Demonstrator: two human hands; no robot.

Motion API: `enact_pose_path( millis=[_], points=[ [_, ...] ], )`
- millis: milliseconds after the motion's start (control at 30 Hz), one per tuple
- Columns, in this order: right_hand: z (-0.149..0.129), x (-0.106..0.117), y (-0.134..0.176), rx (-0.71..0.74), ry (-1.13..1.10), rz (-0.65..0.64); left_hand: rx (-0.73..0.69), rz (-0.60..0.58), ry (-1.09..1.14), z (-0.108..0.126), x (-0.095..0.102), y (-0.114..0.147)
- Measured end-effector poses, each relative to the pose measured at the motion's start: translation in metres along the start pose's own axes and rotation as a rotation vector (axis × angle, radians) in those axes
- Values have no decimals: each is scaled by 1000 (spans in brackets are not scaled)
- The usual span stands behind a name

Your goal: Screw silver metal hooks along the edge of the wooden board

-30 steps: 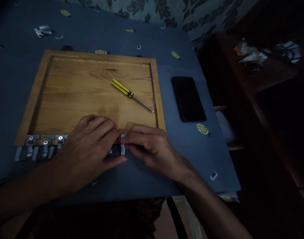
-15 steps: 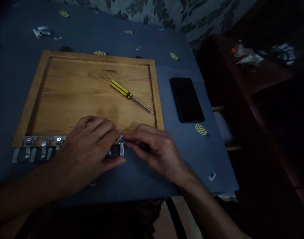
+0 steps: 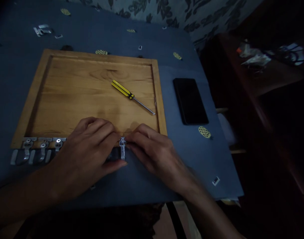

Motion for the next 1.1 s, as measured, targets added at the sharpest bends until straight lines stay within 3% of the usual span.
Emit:
enact_pose_path(
  millis=[500,733,1100],
  points=[
    [0,1,2,-29,35,-50,7,-6,27,0,1,-1],
    [5,2,4,-54,-116,-43,6,-15,27,0,0,-2],
    [10,6,-8,-199,-233,-152,-3,24,9,2,0,-1]
  ],
)
Point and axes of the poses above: each hand's wrist, its own y-axis away from the middle knuckle, its own x-axis out of the back of the hand, z = x × y, the point moved 4 cm from there along -y, towards the middle knuckle, and after that the axes turned 11 degrees about x, right-handed, at the moved point
